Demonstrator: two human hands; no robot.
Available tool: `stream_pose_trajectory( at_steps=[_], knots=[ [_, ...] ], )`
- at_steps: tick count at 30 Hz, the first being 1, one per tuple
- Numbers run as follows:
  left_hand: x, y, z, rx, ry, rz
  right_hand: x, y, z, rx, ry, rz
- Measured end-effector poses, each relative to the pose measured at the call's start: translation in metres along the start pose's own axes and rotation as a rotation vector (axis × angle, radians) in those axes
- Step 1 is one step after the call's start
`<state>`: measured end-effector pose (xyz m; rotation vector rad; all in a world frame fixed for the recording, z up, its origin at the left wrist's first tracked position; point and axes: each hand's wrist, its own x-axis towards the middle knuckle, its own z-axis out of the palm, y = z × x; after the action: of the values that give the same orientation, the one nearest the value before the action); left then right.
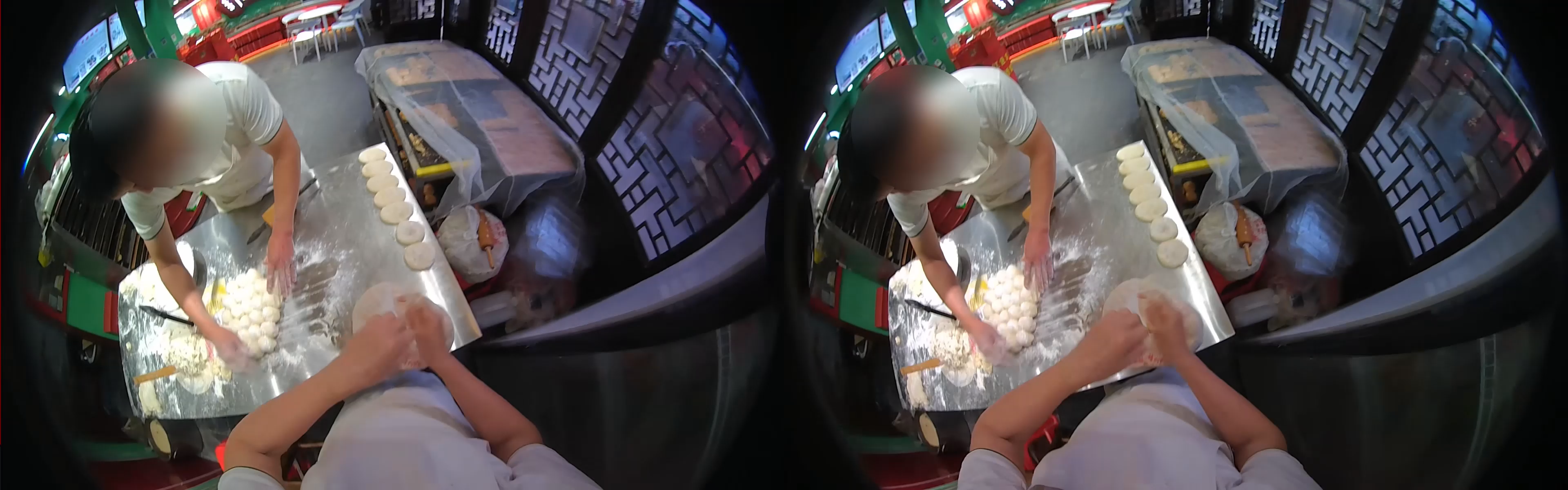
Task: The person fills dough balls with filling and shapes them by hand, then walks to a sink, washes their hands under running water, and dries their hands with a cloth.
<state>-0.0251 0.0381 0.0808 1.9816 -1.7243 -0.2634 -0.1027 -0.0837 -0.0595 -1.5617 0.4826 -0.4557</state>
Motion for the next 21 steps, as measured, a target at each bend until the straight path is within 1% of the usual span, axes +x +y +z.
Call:
stream_pose_trajectory(
  at_steps=[1, 3, 4, 5, 6, 7, 8, 9, 11, 12, 13, 14, 15, 16, 17, 18, 19, 20, 21],
  knots=[
    [0.009, 0.002, 0.002, 0.023, 0.038, 0.078, -0.002, 0.019, 0.004, -0.172, -0.095, -0.343],
    [0.022, -0.021, 0.007, 0.108, 0.054, 0.045, 0.008, 0.022, 0.006, -0.358, -0.171, -0.701],
    [0.026, -0.033, 0.008, 0.115, 0.06, 0.062, 0.012, 0.011, 0.004, -0.393, -0.373, -0.464],
    [0.028, -0.046, 0.009, -0.004, 0.09, -0.124, 0.014, -0.001, 0.001, -0.422, -0.569, -0.217],
    [0.03, -0.059, 0.011, -0.125, 0.119, -0.312, 0.015, -0.016, -0.002, -0.43, -0.561, -0.226],
    [0.03, -0.07, 0.016, -0.123, 0.124, -0.301, 0.015, -0.03, -0.006, -0.266, -0.506, -0.056],
    [0.025, -0.078, 0.025, -0.494, 0.174, -0.388, 0.016, -0.04, -0.009, -0.098, -0.448, 0.119],
    [0.018, -0.083, 0.036, -0.868, 0.218, -0.474, 0.021, -0.048, -0.014, -0.097, -0.446, 0.124],
    [0.001, -0.081, 0.068, -0.895, 0.24, -0.48, 0.033, -0.058, -0.026, 0.161, -0.365, 0.535],
    [-0.008, -0.081, 0.081, -0.919, 0.265, -0.482, 0.033, -0.051, -0.028, 0.167, -0.365, 0.551],
    [-0.016, -0.084, 0.088, -0.924, 0.26, -0.495, 0.035, -0.039, -0.029, 0.336, -0.389, 0.545],
    [-0.024, -0.088, 0.093, -0.722, 0.213, -0.49, 0.037, -0.03, -0.029, 0.502, -0.413, 0.532],
    [-0.032, -0.096, 0.098, -0.521, 0.163, -0.483, 0.035, -0.039, -0.03, 0.503, -0.417, 0.544],
    [-0.034, -0.108, 0.099, -0.574, 0.156, -0.538, 0.031, -0.058, -0.031, 0.069, -0.521, 0.303],
    [-0.039, -0.116, 0.101, -0.576, 0.156, -0.545, 0.03, -0.068, -0.032, -0.364, -0.604, 0.045],
    [-0.034, -0.113, 0.085, -0.669, 0.07, -0.665, 0.034, -0.065, -0.031, -0.366, -0.611, 0.047],
    [-0.031, -0.112, 0.076, -0.76, -0.02, -0.783, 0.038, -0.058, -0.031, -0.707, -0.575, -0.299],
    [-0.033, -0.119, 0.076, -0.823, -0.085, -0.702, 0.04, -0.054, -0.03, -1.035, -0.512, -0.651],
    [-0.028, -0.113, 0.076, -0.824, -0.088, -0.706, 0.038, -0.053, -0.024, -1.032, -0.514, -0.648]
  ],
)
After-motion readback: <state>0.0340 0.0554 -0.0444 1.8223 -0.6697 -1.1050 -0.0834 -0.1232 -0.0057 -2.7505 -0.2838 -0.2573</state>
